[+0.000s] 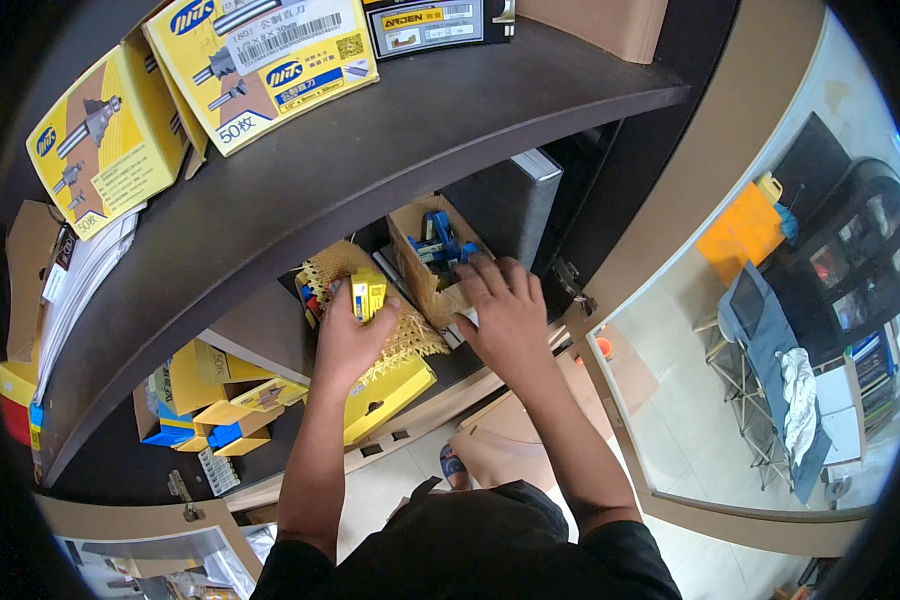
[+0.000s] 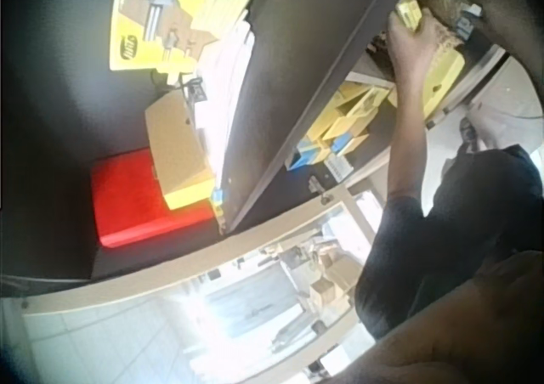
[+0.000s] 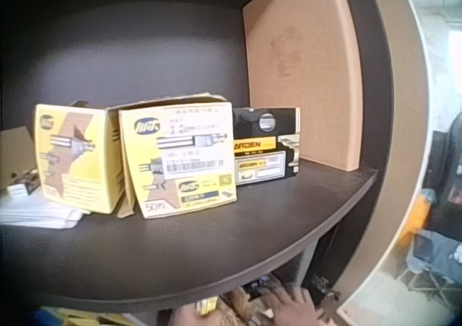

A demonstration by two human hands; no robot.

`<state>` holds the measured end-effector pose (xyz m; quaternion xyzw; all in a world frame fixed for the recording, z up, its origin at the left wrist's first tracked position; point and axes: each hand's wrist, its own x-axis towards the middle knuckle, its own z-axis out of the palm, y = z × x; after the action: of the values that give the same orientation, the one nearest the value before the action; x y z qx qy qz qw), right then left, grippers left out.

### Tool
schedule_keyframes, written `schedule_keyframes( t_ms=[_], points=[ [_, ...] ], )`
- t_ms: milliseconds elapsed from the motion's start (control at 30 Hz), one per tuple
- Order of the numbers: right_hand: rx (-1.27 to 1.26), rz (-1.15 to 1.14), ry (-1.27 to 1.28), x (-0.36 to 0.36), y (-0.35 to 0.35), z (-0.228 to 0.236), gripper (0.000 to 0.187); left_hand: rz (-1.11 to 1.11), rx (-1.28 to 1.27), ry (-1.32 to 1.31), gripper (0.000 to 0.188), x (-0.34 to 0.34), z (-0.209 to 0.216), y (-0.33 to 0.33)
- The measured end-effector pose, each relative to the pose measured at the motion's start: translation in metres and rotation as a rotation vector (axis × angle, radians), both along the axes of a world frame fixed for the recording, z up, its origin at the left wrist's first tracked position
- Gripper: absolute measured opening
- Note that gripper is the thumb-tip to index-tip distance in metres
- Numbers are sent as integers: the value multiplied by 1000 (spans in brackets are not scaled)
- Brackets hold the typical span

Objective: The person opens a cabinet door, sorts through various boxed items including tools and hardware components, and opens a small blue container to handle a metal component.

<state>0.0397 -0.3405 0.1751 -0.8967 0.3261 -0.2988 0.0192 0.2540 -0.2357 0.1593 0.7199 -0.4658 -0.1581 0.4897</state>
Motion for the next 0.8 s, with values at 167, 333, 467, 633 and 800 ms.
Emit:
schedule_keyframes(
  t_ms=[167,333,467,633,800],
  points=[
    [-153,138,150,5,1,-35,27,7,-213,104,28,-6,23,-15],
    [-173,216,3,-4,31,-59,29,123,-64,-116,40,-14,39,-18],
    [-173,213,-72,-6,43,-73,34,160,79,-62,37,-21,48,-7],
    [-126,235,-89,-13,50,-72,46,142,20,0,53,-6,24,3],
    [15,278,-61,-21,55,-50,52,87,-169,236,49,-13,6,18]
  ],
)
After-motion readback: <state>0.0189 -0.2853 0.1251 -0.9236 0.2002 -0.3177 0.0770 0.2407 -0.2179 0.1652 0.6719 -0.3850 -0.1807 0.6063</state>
